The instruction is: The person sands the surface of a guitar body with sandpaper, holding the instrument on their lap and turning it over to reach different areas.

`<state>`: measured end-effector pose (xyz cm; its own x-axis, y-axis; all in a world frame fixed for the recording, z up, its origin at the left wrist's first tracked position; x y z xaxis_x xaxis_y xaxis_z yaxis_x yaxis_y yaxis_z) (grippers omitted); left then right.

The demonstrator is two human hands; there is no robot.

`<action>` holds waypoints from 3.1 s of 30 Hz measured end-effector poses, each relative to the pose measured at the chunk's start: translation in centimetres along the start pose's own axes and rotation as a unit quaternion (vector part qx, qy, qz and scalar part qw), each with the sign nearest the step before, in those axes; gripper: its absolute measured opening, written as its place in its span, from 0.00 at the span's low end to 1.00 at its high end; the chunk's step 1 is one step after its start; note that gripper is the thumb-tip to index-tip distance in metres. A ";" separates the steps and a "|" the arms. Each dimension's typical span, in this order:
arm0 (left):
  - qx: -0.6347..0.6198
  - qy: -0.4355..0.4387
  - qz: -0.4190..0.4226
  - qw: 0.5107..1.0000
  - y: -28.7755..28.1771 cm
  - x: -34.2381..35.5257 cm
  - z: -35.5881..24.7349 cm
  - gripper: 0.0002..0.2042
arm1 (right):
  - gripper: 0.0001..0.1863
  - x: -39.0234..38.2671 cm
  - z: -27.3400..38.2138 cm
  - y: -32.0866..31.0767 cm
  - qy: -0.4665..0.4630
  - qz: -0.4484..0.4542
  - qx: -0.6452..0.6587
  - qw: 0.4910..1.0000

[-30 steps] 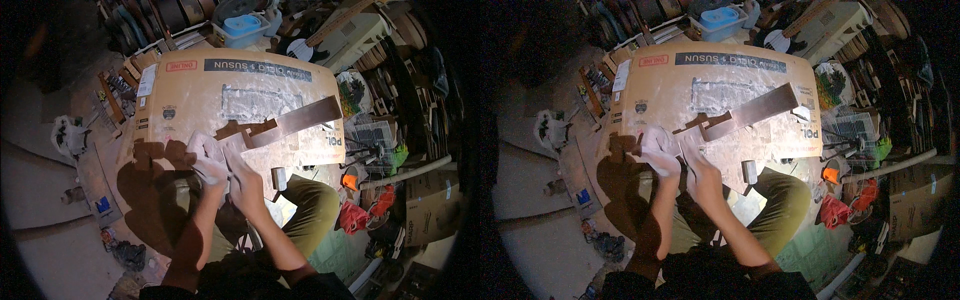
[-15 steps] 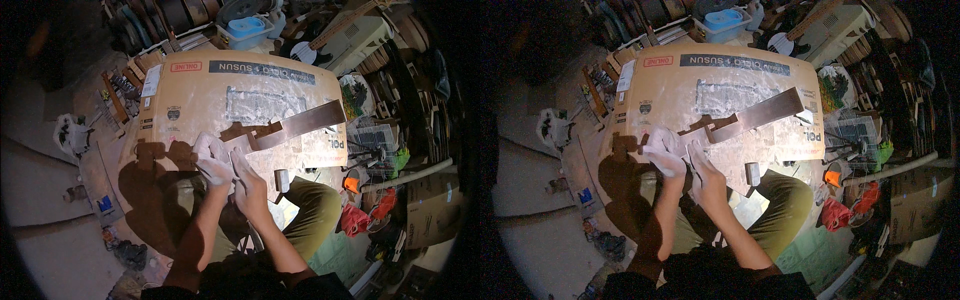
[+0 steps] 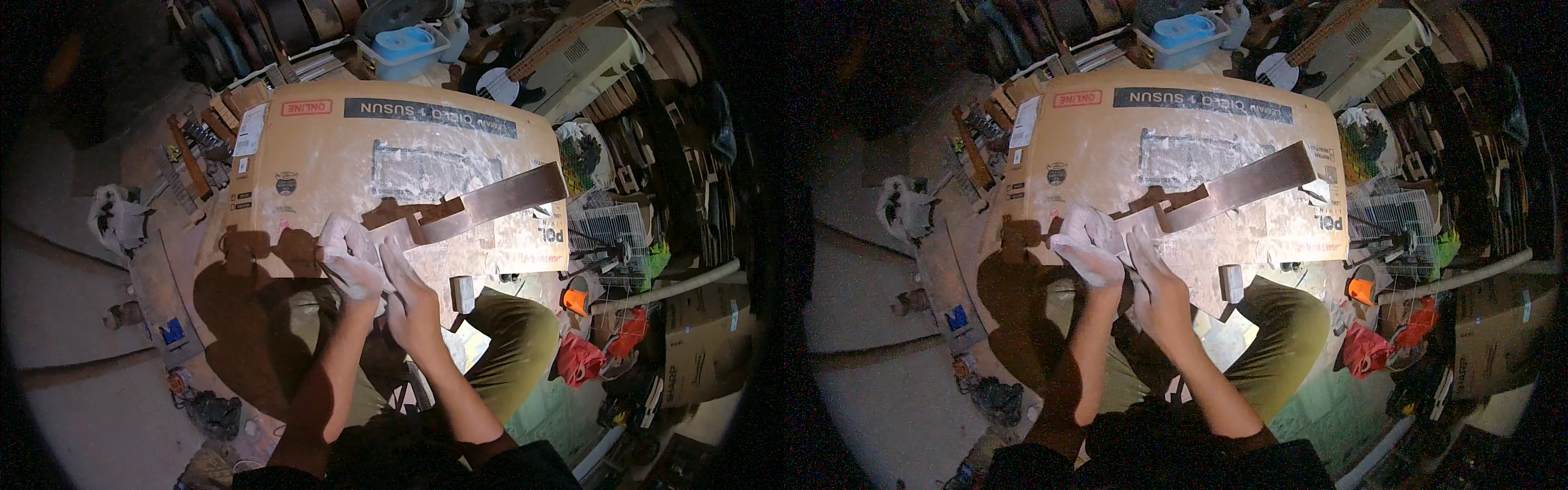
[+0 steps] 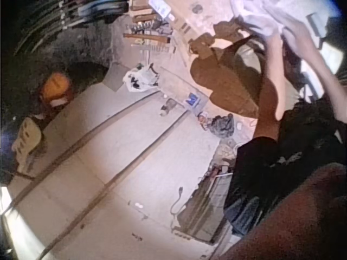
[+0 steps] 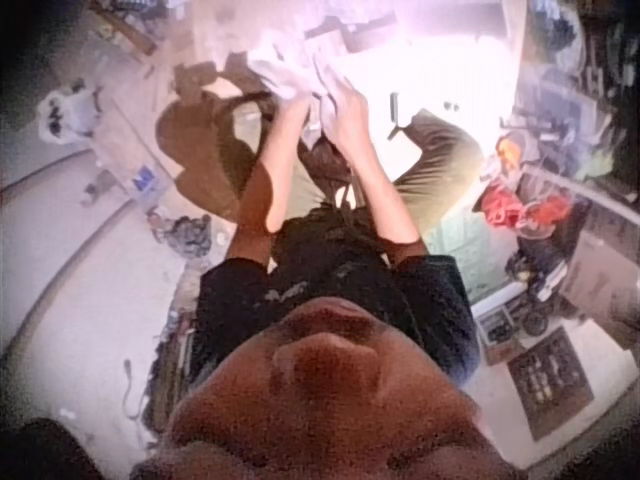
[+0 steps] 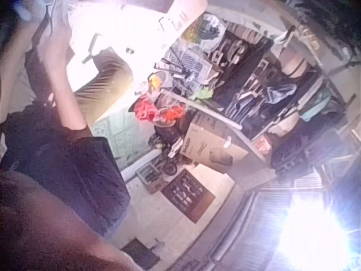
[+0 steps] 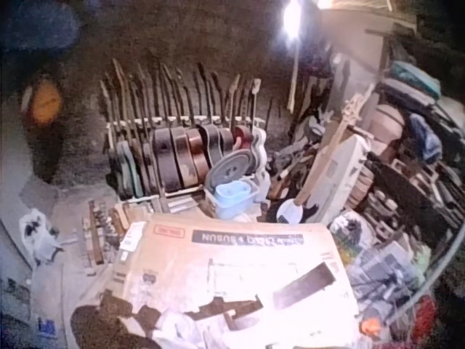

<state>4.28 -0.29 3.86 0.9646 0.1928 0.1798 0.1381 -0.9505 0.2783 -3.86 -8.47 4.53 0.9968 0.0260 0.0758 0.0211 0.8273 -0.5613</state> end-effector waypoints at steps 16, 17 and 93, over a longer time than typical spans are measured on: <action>0.033 -0.009 0.039 0.999 -0.8 0.0 0.1 0.38 | 0.33 0.4 0.1 -0.2 -0.002 0.007 -0.018 1.000; 0.025 -0.025 0.051 0.998 -0.7 -0.2 0.0 0.38 | 0.33 -0.3 0.2 -0.5 0.002 0.001 -0.015 1.000; 0.356 0.075 0.049 0.930 -1.4 -2.0 1.0 0.26 | 0.23 -9.3 -9.2 -7.5 0.042 0.161 -0.072 0.983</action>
<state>2.37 0.41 2.15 0.9459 0.0772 0.3152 0.2157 -0.8753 -0.4329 -12.54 -20.07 0.42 0.9564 0.2227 -0.1891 -0.2918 0.6957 -0.6564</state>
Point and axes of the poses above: each hand's wrist, its own x-axis towards the middle knuckle, its own y-axis out of the palm, z = x × y, the point moved 2 cm from there along x, towards the middle knuckle, and after that the axes turned 9 degrees about z, right-handed, at the moved point
